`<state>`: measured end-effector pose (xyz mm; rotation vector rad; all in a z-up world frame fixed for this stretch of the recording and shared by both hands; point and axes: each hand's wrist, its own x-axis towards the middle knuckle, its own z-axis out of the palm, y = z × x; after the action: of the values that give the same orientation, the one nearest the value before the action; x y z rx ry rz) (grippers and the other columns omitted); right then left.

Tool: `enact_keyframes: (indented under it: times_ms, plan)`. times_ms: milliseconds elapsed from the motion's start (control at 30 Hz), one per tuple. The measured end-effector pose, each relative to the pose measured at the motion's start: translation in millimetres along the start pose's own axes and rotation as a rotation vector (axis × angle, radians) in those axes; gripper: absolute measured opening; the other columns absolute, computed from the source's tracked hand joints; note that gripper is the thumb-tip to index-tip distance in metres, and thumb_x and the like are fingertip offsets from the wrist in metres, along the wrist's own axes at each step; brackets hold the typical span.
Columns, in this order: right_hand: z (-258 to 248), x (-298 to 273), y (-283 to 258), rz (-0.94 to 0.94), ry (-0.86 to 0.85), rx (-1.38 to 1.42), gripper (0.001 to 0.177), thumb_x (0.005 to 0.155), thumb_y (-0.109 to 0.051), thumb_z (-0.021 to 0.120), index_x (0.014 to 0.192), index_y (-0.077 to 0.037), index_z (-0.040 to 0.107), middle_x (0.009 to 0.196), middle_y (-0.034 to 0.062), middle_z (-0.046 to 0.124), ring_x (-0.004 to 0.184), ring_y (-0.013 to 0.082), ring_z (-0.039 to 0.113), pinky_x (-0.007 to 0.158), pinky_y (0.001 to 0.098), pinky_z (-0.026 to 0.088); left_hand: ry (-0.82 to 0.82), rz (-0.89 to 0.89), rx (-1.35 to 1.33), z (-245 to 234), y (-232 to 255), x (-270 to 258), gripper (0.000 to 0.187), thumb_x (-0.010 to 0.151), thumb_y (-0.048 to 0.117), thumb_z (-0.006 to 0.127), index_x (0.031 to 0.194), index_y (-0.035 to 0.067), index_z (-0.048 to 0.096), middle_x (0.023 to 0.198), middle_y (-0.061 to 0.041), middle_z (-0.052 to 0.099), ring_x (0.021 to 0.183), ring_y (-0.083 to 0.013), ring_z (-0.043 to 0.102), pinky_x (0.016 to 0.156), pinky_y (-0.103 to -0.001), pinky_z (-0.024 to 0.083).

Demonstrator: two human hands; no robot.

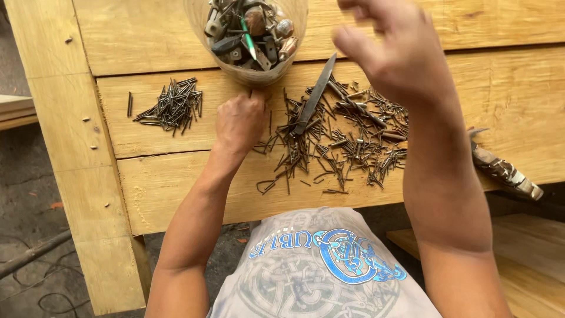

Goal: The person sorts various nails, screws, and metal hardware on a wooden table, picking them up and placing them into a plastic container.

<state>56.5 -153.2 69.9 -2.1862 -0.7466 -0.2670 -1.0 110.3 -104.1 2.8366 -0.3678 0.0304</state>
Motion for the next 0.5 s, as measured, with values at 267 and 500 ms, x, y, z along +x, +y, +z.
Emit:
enact_keyframes:
  times_ms: [267, 500]
  plan:
    - [40, -106, 30, 0.654, -0.148, -0.071, 0.026, 0.094, -0.020, 0.072, 0.117, -0.009, 0.076, 0.101, 0.0119, 0.077, 0.088, 0.0230, 0.074, 0.079, 0.0371, 0.060, 0.603, 0.227, -0.234, -133, 26, -1, 0.002, 0.105, 0.006, 0.071, 0.103, 0.006, 0.071, 0.094, -0.007, 0.075, 0.073, -0.0120, 0.068, 0.058, -0.028, 0.055]
    - [100, -102, 37, 0.364, -0.251, -0.423, 0.018, 0.097, -0.017, 0.070, 0.113, -0.014, 0.078, 0.096, 0.0102, 0.069, 0.082, 0.0263, 0.070, 0.068, 0.0394, 0.058, 0.343, 0.213, -0.280, -105, 60, -9, 0.014, 0.103, 0.014, 0.074, 0.093, 0.006, 0.069, 0.076, -0.006, 0.066, 0.055, -0.0142, 0.061, 0.044, -0.028, 0.048]
